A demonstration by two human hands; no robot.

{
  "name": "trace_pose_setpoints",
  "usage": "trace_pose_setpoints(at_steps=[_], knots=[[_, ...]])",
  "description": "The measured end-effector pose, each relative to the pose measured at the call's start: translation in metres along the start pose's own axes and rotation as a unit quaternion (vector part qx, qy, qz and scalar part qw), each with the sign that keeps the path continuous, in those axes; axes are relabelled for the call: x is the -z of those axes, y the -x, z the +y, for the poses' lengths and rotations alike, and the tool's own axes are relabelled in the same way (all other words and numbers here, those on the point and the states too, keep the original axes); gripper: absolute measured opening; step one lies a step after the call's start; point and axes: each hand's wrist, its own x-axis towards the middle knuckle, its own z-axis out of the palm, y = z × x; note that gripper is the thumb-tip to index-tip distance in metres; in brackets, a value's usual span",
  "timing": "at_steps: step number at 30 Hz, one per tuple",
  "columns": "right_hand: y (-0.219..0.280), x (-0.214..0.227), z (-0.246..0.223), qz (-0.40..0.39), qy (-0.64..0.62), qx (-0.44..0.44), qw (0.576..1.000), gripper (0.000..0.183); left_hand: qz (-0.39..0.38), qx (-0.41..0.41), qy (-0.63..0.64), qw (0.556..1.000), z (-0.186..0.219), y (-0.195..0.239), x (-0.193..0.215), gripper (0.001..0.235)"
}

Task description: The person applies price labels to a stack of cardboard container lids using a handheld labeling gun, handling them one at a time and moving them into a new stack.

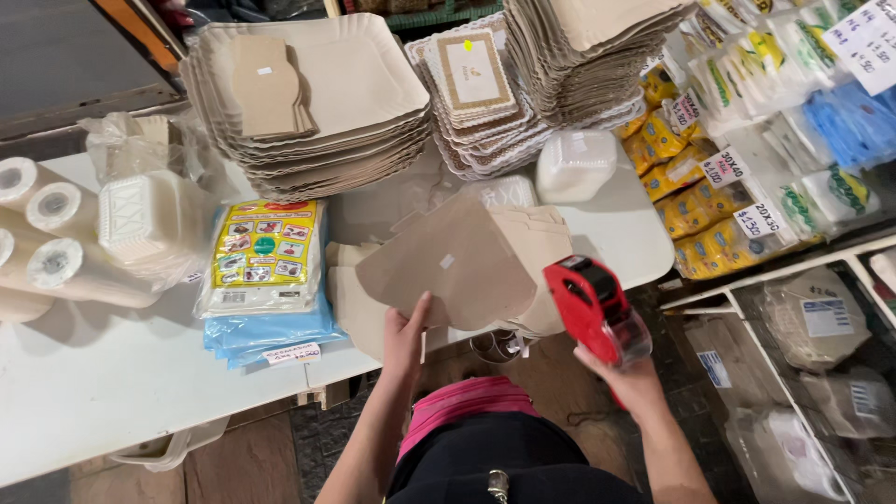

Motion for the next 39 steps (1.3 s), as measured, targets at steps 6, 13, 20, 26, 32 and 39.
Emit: trace_pose_setpoints(at_steps=[6, 13, 20, 26, 32, 39], knots=[[-0.126, 0.039, 0.086, 0.122, 0.177, -0.006, 0.977, 0.059, 0.079, 0.024, 0.110, 0.990, -0.021, 0.020, 0.033, 0.042], [-0.264, 0.032, 0.165, 0.192, 0.236, -0.078, 0.949, 0.054, 0.186, 0.077, 0.155, 0.967, -0.044, 0.043, 0.052, 0.038], [-0.312, -0.009, 0.175, 0.255, 0.283, -0.193, 0.904, 0.088, 0.210, 0.099, 0.109, 0.967, -0.052, 0.063, 0.063, 0.044], [-0.319, -0.015, 0.186, 0.239, 0.275, -0.147, 0.920, 0.065, 0.240, 0.101, 0.126, 0.957, -0.063, 0.066, 0.071, 0.048], [-0.151, -0.065, 0.032, 0.050, -0.034, 0.259, 0.964, 0.053, 0.186, 0.134, 0.239, 0.944, -0.070, 0.056, 0.051, 0.045], [-0.093, -0.137, 0.024, -0.251, -0.067, 0.122, 0.958, 0.094, 0.062, 0.090, 0.110, 0.988, -0.070, 0.033, 0.034, 0.035]])
